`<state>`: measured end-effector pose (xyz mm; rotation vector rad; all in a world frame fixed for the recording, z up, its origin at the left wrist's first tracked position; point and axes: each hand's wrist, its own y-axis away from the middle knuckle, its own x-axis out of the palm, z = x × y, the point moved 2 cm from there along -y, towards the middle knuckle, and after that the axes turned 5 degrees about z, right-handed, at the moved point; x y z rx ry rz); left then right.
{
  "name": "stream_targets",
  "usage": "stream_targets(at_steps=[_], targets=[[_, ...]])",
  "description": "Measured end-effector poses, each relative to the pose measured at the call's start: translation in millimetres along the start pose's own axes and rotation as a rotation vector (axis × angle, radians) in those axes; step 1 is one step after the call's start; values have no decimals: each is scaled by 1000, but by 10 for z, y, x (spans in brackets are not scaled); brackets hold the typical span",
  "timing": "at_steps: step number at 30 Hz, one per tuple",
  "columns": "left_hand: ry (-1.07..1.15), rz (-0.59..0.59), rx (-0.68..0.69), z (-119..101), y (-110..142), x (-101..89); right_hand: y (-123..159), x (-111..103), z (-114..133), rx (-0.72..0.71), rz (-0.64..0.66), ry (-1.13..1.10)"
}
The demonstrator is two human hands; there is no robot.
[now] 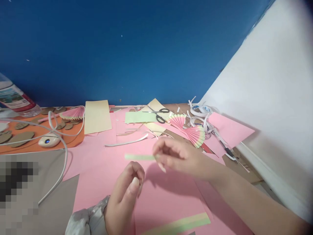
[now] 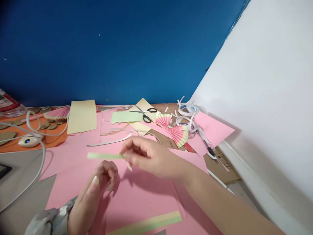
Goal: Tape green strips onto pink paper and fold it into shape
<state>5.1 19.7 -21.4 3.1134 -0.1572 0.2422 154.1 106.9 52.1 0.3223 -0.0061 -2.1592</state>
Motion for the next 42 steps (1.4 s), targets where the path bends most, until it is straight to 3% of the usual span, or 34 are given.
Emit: stream_targets(at_steps=[2,6,8,12,15,21,24,27,29,31,42], targets=[[-85,28,-23,-1,-17,-11,165,38,-110,135,110,20],[-292,142,-172,4,-58,26,367,44,-322,261,78,75],[-299,200,-191,-8,-61,55,405,23,-366,266,34,53],[-264,178,-163,-52,-22,61,408,-25,-330,240,-38,-24],[-232,253,-149,-68,8,62,406,-51,-288,238,-101,-8],[-238,233,-187,-39,-30,44,423,-66,-330,241,-80,143],[-256,210,-179,-29,-46,44,414,-28,-390,145,-253,424],[-295,164,-170,-39,-53,51,404,101,-402,-112,-465,799],[-322,132,-155,-58,-61,64,392,228,-403,-295,-428,898],[-337,104,-123,-84,-69,83,381,322,-410,-357,-355,896],[-384,38,28,-100,-46,88,381,356,-496,-263,-198,870]])
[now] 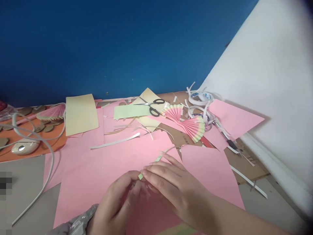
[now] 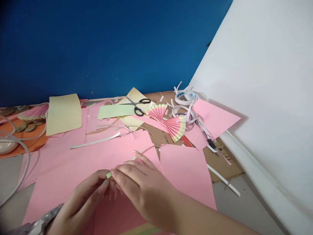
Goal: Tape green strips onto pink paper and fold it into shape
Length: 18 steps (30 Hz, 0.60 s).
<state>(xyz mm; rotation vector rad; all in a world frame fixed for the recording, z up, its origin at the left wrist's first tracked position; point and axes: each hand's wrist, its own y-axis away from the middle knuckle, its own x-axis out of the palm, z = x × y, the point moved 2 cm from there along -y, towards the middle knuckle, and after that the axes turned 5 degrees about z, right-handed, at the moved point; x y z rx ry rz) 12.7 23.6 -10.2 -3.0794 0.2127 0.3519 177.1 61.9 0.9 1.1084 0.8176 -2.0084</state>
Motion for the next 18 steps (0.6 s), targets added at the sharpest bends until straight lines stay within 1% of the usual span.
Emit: stream_targets(at_steps=[4,7,9,11,18], targets=[[-26,44,11,42,-2,-24,-3,21,-3,-8,7,1],[-48,146,-52,81,-24,-33,-9,27,-1,-12,15,10],[-60,187,-91,96,-36,-41,-14,25,0,-15,15,10],[-86,191,-115,105,-36,-51,-20,18,-1,-23,11,8],[-199,245,-100,153,-11,-44,-55,18,13,-33,-25,-41]])
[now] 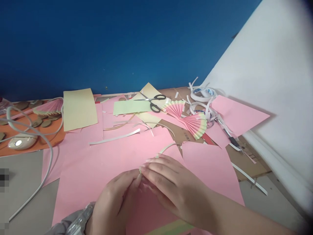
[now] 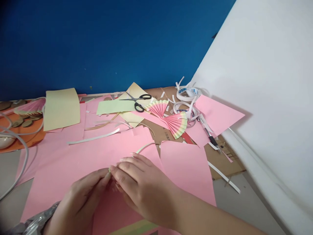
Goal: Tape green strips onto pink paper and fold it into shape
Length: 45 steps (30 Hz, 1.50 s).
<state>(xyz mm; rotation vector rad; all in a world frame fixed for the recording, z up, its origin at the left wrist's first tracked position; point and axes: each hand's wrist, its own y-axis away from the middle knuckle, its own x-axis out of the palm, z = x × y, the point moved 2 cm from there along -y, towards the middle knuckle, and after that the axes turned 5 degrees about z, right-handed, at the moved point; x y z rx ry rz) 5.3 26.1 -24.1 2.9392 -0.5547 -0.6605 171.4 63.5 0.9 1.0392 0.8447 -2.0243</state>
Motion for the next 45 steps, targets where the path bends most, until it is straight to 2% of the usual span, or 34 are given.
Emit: stream_targets(at_steps=[8,20,30,34,37,42,45], targets=[[-80,36,-43,-33,-34,8,16,73,20,-4,6,3],[-82,47,-58,-13,-34,10,12,73,31,38,34,-29],[-18,59,-59,-39,-36,-18,37,36,9,-64,33,-42],[-7,73,-39,-34,-29,-33,35,10,-14,63,117,-267],[-55,77,-12,-37,-27,-28,31,-10,-13,182,120,-412],[-195,83,23,-89,-25,9,29,-6,8,397,147,-548],[-246,78,33,-108,-12,27,29,4,17,463,158,-590]])
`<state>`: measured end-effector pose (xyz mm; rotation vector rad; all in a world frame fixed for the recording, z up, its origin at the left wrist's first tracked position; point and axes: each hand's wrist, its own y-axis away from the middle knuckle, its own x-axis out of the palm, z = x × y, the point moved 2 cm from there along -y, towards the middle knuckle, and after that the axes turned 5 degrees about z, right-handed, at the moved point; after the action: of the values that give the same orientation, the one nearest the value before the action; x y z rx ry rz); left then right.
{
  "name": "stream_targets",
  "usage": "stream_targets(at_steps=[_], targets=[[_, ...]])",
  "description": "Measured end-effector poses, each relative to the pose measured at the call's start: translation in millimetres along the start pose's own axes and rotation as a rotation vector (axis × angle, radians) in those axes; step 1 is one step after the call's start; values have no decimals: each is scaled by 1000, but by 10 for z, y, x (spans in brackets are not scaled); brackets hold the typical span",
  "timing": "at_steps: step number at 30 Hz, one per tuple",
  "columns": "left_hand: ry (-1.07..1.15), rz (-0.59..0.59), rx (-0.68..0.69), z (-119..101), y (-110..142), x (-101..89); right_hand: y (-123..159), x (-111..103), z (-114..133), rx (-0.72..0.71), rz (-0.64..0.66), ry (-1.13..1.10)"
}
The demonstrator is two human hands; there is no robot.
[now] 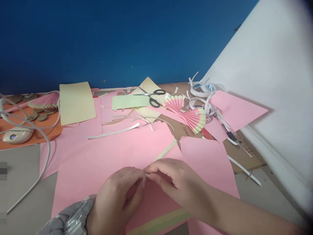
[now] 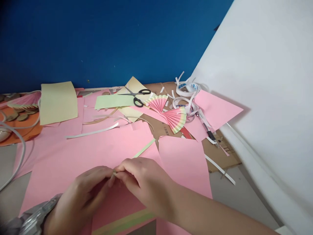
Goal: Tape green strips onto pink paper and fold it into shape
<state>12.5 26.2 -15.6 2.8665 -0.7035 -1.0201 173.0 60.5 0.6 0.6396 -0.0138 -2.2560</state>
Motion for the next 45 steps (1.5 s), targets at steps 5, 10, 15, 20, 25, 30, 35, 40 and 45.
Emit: stream_targets(at_steps=[5,10,15,20,25,30,35,40,45], targets=[[54,13,0,0,12,-4,9,-5,-2,61,28,-89],[125,-8,24,-6,8,-25,5,-16,15,113,2,-207],[148,-94,-4,40,11,-42,-11,11,1,5,-53,-264],[267,-142,-105,125,5,-67,7,26,-39,-216,-91,11],[365,-130,-92,121,-23,-87,-16,7,-29,-333,-43,205],[362,-120,-84,113,-38,-75,-15,-17,-23,-374,-39,320],[331,-117,-102,124,-46,-80,1,-30,-40,-407,-42,387],[316,-96,-119,156,-24,-78,-11,-19,-56,-450,-65,492],[247,-93,-115,152,-18,-76,1,-2,-52,-482,-86,614]])
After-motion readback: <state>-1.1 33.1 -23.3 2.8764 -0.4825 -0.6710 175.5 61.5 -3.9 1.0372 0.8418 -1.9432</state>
